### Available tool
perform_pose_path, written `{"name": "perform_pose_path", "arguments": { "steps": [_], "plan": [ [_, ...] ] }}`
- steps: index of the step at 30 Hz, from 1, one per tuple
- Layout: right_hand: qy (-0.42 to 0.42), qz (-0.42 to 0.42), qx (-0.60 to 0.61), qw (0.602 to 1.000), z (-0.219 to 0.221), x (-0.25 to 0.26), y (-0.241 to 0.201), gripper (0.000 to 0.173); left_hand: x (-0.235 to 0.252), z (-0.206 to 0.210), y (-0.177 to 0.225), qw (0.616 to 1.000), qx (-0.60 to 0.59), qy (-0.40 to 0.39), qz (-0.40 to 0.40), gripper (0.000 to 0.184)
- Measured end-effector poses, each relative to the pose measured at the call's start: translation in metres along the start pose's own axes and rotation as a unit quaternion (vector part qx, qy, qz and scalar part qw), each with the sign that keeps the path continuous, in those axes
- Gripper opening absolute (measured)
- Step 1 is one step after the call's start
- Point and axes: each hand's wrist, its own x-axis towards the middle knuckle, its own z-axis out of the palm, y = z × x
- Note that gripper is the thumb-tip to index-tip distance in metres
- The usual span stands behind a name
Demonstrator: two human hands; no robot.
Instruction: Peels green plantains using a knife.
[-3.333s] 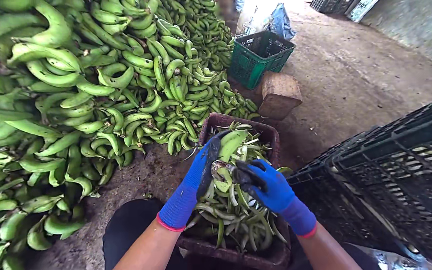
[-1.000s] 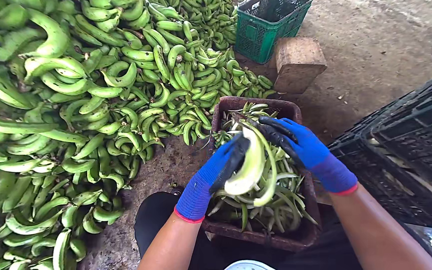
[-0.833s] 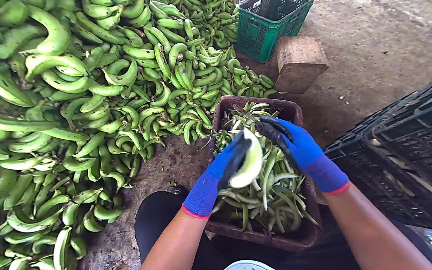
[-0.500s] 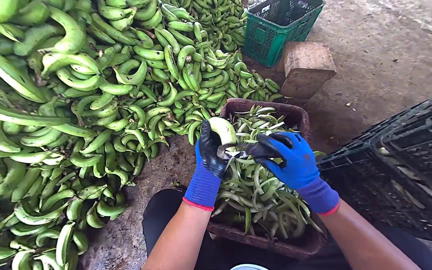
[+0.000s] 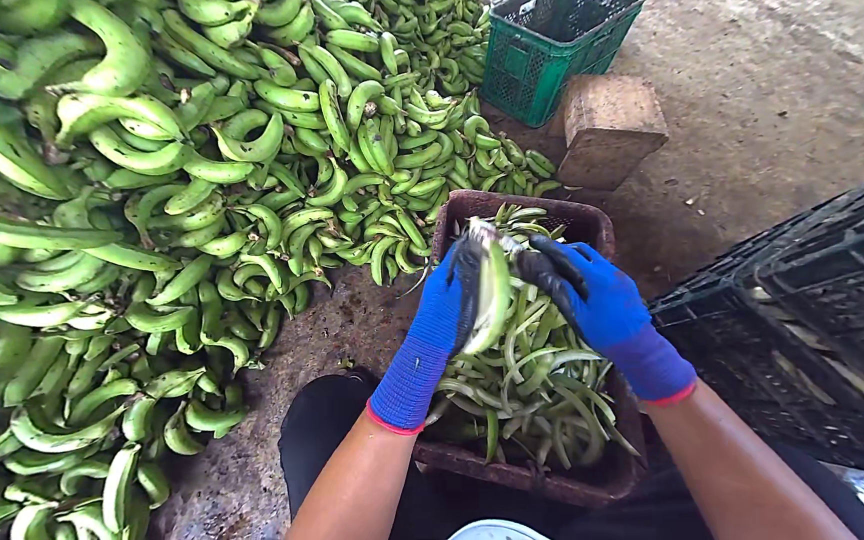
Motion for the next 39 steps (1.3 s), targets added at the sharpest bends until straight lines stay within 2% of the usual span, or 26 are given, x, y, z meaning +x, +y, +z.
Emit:
{"name": "perform_pose_path", "arguments": {
  "steps": [2,4,6,9,11,14,16,18,19,21,22,24,26,28,30,31,32,34,37,39],
  "plan": [
    [-0.087,0.133,0.075,0.984,-0.007,0.008,-0.001,0.037,-0.001,0.004,0.002,0.996,0.074,-0.052,0.006,0.048],
    [-0.162,0.229,0.102,0.955,-0.006,0.017,0.004,0.043,-0.003,0.011,-0.001,0.993,0.094,-0.075,-0.003,0.049],
    [-0.16,0.227,0.092,0.956,-0.003,0.015,0.008,0.041,0.002,0.01,-0.004,0.994,0.076,-0.071,-0.045,0.052],
    [-0.107,0.1,0.057,0.988,-0.001,0.002,0.003,0.044,0.012,-0.006,-0.018,0.998,0.018,-0.021,-0.063,0.047],
    [-0.066,-0.043,0.007,0.997,0.004,-0.007,0.004,0.055,0.007,-0.018,-0.023,0.995,-0.07,-0.018,-0.069,0.038],
    [0.014,-0.205,-0.06,0.977,0.009,-0.014,0.013,0.058,0.009,-0.02,-0.019,0.951,-0.272,-0.013,-0.144,0.042],
    [0.049,-0.235,-0.087,0.967,0.006,-0.015,0.013,0.055,0.007,-0.02,-0.013,0.934,-0.324,-0.002,-0.149,0.042],
    [0.052,-0.206,-0.092,0.973,0.003,-0.016,0.008,0.055,0.001,-0.016,-0.014,0.957,-0.268,0.01,-0.105,0.041],
    [0.037,-0.162,-0.08,0.983,0.002,-0.016,0.004,0.054,-0.002,-0.012,-0.014,0.973,-0.214,0.014,-0.082,0.04],
    [-0.025,-0.011,-0.017,0.999,-0.005,-0.013,-0.006,0.047,-0.009,-0.003,-0.009,0.993,-0.111,-0.005,-0.036,0.041],
    [-0.06,0.072,0.02,0.995,-0.009,-0.008,-0.007,0.042,-0.012,0.0,-0.006,0.996,-0.083,-0.022,-0.027,0.043],
    [-0.078,0.148,0.071,0.983,-0.012,-0.001,0.002,0.041,-0.009,0.002,-0.01,0.993,-0.103,-0.046,-0.016,0.045],
    [-0.079,0.107,0.076,0.988,-0.017,-0.005,0.012,0.04,-0.001,-0.006,-0.018,0.979,-0.199,-0.035,-0.031,0.041],
    [-0.072,-0.016,0.069,0.995,-0.016,-0.015,0.02,0.047,0.004,-0.014,-0.015,0.954,-0.292,0.008,-0.068,0.041],
    [-0.06,-0.144,0.036,0.987,-0.008,-0.02,0.022,0.055,0.005,-0.017,-0.014,0.947,-0.309,0.024,-0.082,0.043],
    [-0.06,-0.176,0.015,0.983,-0.006,-0.019,0.019,0.056,0.004,-0.017,-0.017,0.956,-0.285,0.017,-0.072,0.04],
    [-0.063,-0.177,-0.001,0.982,-0.005,-0.018,0.014,0.055,0.001,-0.016,-0.021,0.969,-0.243,-0.002,-0.052,0.037],
    [-0.057,-0.128,-0.018,0.99,-0.007,-0.012,0.006,0.05,-0.008,-0.012,-0.018,0.988,-0.147,-0.041,-0.005,0.039],
    [-0.015,-0.006,0.004,1.0,-0.019,0.002,0.012,0.046,-0.011,-0.009,-0.006,0.997,-0.068,-0.022,0.033,0.041],
    [0.012,0.074,0.064,0.995,-0.026,0.007,0.02,0.042,-0.008,-0.012,-0.005,0.998,-0.017,0.001,0.057,0.043]
  ]
}}
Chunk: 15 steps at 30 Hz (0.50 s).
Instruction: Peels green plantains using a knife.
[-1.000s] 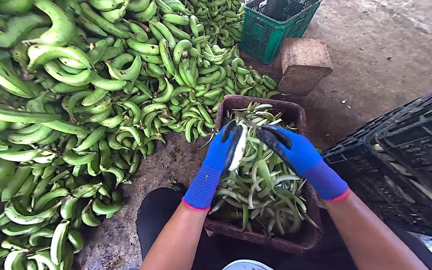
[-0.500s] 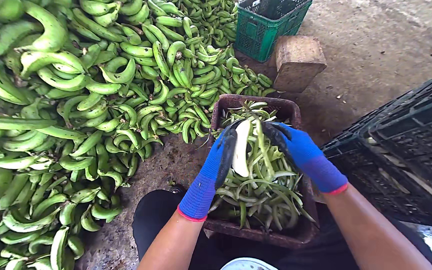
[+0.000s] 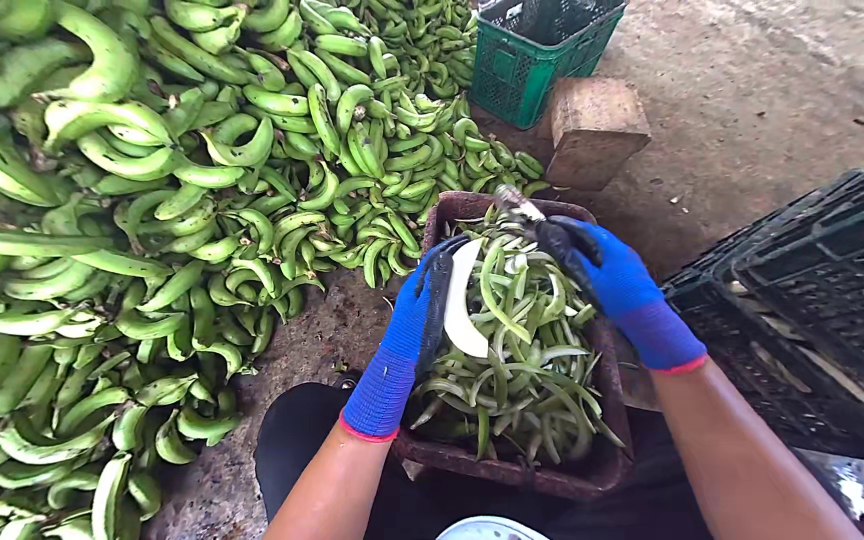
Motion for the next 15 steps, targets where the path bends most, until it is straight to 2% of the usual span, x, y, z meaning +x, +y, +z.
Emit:
{"name": "perform_pose_path", "arguments": {
  "steps": [2,3,5,6,7,9,12,14,15],
  "plan": [
    [0.012,0.035,0.079,0.996,0.002,-0.003,-0.004,0.047,0.004,0.002,-0.006,0.999,0.019,0.023,-0.024,0.044],
    [0.001,0.035,0.105,0.994,0.009,-0.007,-0.012,0.056,0.005,0.005,-0.01,0.998,0.007,0.022,-0.056,0.045],
    [-0.059,0.021,0.088,0.994,0.032,-0.018,-0.035,0.075,0.002,0.011,-0.016,0.992,-0.046,-0.002,-0.116,0.043],
    [-0.101,0.03,0.057,0.993,0.041,-0.023,-0.046,0.077,-0.001,0.014,-0.014,0.988,-0.044,-0.017,-0.146,0.038],
    [-0.132,0.051,0.043,0.989,0.046,-0.026,-0.052,0.076,-0.004,0.016,-0.012,0.984,-0.039,-0.031,-0.169,0.036],
    [-0.144,0.105,0.136,0.975,0.04,-0.03,-0.047,0.063,-0.005,0.017,-0.004,0.981,-0.062,-0.061,-0.174,0.04],
    [-0.08,0.168,0.353,0.917,-0.011,-0.041,-0.031,0.039,-0.009,-0.029,0.011,0.995,0.01,-0.074,-0.067,0.047],
    [0.027,0.134,0.412,0.901,-0.073,-0.06,-0.005,0.023,-0.017,-0.082,0.02,0.996,0.076,-0.039,-0.015,0.046],
    [0.045,0.073,0.469,0.879,-0.109,-0.058,0.027,0.025,-0.022,-0.108,0.023,0.997,0.075,-0.008,-0.008,0.045]
  ]
}}
